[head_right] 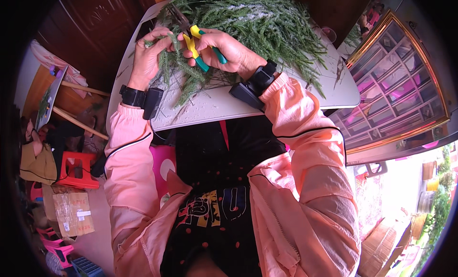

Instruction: Trimming small sprigs of green plants using scissors at a workbench.

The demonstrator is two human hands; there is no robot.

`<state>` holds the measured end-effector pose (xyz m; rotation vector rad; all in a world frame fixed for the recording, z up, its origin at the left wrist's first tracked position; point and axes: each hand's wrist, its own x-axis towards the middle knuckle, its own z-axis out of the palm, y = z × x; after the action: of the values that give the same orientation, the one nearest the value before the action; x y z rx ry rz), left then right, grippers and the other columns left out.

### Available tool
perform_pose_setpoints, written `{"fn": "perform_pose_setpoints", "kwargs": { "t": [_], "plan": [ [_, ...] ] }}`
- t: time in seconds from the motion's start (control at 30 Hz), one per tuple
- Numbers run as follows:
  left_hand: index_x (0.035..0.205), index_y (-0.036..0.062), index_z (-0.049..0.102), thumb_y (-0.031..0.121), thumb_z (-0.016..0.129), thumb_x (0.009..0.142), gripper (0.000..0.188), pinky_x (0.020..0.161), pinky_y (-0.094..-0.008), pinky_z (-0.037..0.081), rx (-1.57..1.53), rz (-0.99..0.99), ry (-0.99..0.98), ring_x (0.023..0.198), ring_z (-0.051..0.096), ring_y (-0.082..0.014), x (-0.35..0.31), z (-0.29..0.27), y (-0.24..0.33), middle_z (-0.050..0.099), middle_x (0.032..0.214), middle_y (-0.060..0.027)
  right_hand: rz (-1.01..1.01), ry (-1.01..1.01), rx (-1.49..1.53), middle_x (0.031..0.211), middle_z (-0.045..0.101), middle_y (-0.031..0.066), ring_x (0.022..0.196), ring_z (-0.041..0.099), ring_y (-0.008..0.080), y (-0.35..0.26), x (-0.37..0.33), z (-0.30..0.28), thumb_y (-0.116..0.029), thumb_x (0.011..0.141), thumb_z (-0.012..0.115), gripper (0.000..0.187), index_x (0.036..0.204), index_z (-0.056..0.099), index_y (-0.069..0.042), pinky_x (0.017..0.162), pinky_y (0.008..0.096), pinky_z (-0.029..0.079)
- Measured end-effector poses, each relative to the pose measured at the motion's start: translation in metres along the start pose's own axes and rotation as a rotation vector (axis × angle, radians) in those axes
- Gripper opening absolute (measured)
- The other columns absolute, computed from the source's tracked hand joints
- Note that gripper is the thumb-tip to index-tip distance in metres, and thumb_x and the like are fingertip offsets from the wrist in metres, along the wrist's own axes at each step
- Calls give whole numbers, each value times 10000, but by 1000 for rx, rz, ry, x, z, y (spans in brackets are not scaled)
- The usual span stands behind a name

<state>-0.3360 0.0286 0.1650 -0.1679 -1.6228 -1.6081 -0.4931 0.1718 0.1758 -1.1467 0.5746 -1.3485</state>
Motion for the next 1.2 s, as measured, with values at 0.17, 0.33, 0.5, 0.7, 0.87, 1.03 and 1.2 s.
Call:
{"fn": "perform_pose_setpoints", "kwargs": {
  "t": [0.17,0.33,0.5,0.7,0.87,1.03,1.2],
  "plan": [
    [953,-17,669,15,661,834,124,608,-248,448,-4,-81,-34,659,579,-128,0,3,5,622,799,-43,7,-69,127,1072,531,98,858,492,183,-3,-2,-3,-77,775,482,420,1184,505,17,827,318,402],
    [976,-30,666,34,657,843,149,573,-242,426,-73,-193,-66,634,545,-108,1,-1,6,609,732,-40,1,-63,83,1044,531,100,855,481,181,-7,-3,-5,-83,780,491,424,1192,503,16,830,306,390],
    [1002,-52,642,35,636,859,168,563,-227,413,-20,-235,-51,627,521,-97,-3,-3,7,598,756,-47,-9,94,33,893,534,100,813,505,192,-13,-3,1,-87,766,495,442,1191,486,38,775,302,433],
    [1010,-43,658,77,647,857,194,631,-239,439,156,-217,6,676,557,-104,-6,-23,26,633,814,-51,-1,20,-46,1053,588,168,822,515,183,-16,-1,-4,-88,787,490,459,1222,472,58,788,297,436],
    [1020,-42,660,90,636,860,209,775,-250,473,524,-8,492,844,630,-138,-45,-65,133,675,940,-69,-67,76,-173,1208,559,216,856,523,174,-35,-12,23,-83,796,480,461,1235,471,60,798,294,439],
    [971,30,689,161,685,841,184,647,-220,443,441,38,1070,713,584,-101,-135,-184,165,651,815,-11,-55,224,-405,1287,519,212,913,527,166,-52,-44,21,-63,793,461,465,1241,480,60,805,286,441],
    [1013,79,656,399,677,844,362,584,-214,417,483,-669,1054,652,527,-64,-220,-292,88,624,806,16,-69,294,-398,1291,517,197,922,528,161,-68,-73,14,-56,792,454,474,1249,472,68,804,282,438]
  ]
}}
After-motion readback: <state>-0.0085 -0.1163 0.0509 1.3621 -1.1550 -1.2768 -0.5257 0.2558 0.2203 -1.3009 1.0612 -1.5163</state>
